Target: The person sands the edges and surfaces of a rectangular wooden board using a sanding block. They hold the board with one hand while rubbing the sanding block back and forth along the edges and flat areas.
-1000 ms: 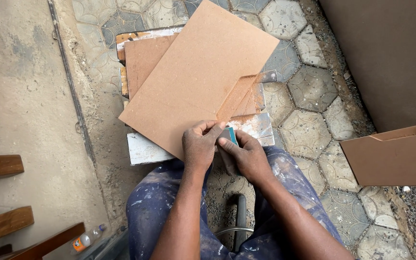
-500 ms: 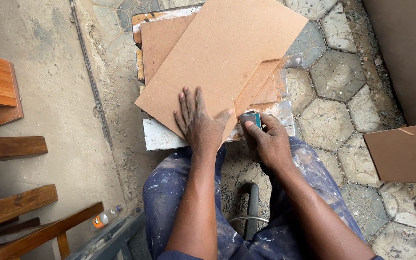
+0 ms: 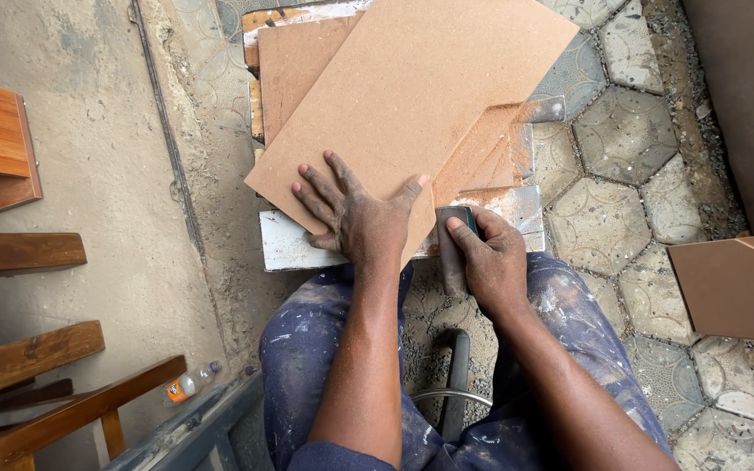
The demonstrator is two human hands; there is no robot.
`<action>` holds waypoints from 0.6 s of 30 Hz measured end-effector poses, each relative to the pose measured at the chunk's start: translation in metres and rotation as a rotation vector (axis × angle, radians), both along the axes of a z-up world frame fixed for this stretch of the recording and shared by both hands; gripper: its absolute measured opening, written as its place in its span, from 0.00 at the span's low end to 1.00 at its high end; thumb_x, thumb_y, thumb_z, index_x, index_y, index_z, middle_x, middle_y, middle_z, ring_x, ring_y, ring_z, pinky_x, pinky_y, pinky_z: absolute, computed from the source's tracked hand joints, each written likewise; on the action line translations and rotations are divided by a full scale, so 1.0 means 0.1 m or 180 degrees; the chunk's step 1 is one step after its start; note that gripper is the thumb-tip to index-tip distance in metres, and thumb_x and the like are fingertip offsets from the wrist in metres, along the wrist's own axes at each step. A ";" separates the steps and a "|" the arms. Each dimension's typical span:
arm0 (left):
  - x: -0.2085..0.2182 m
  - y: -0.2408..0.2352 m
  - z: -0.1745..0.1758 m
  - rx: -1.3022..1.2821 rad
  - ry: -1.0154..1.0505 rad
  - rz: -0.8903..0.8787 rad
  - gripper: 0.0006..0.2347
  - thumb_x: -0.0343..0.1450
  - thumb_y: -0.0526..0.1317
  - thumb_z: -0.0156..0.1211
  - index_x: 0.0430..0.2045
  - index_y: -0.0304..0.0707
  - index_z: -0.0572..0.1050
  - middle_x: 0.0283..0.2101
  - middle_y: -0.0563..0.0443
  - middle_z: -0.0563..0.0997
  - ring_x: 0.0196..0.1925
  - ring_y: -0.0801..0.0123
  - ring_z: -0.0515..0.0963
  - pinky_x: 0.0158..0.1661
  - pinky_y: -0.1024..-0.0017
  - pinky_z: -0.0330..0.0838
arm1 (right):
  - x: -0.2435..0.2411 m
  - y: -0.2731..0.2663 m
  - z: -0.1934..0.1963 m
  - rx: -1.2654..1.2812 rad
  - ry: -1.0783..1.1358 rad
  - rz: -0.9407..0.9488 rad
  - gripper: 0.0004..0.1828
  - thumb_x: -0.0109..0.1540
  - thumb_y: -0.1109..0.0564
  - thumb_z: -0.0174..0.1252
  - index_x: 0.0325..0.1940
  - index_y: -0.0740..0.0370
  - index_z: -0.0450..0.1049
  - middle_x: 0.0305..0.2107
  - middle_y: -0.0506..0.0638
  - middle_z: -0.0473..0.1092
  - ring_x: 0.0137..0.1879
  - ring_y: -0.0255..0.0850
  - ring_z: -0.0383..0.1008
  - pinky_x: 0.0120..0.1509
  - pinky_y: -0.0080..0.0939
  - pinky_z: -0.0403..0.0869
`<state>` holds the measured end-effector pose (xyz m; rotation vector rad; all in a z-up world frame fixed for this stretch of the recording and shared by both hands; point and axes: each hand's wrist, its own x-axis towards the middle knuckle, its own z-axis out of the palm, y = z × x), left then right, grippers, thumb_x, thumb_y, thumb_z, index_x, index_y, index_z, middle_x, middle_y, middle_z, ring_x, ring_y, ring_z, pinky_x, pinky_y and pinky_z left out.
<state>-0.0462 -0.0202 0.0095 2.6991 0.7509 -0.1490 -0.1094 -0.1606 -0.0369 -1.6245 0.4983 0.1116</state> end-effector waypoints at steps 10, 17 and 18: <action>0.02 -0.01 -0.11 0.0108 0.0030 -0.0156 0.56 0.57 0.78 0.60 0.76 0.50 0.44 0.77 0.33 0.38 0.78 0.38 0.33 0.52 0.23 0.47 | 0.32 0.01 0.09 -0.0493 -0.0482 0.0312 0.13 0.65 0.52 0.65 0.50 0.60 0.81 0.32 0.56 0.72 0.42 0.41 0.72 0.47 0.42 0.71; 0.00 0.01 -0.10 0.0098 0.0125 -0.0176 0.54 0.59 0.77 0.59 0.76 0.51 0.43 0.77 0.33 0.39 0.77 0.38 0.34 0.52 0.23 0.46 | 0.23 -0.03 -0.03 -0.0422 -0.0278 0.0290 0.12 0.64 0.53 0.65 0.48 0.61 0.82 0.30 0.55 0.71 0.41 0.40 0.70 0.45 0.43 0.70; 0.00 0.01 -0.12 0.0097 0.0141 -0.0211 0.54 0.59 0.78 0.58 0.76 0.52 0.43 0.77 0.34 0.39 0.77 0.38 0.34 0.52 0.23 0.46 | 0.28 -0.06 -0.08 -0.0503 -0.0389 0.0364 0.12 0.65 0.53 0.65 0.49 0.61 0.82 0.30 0.57 0.71 0.41 0.42 0.71 0.46 0.44 0.70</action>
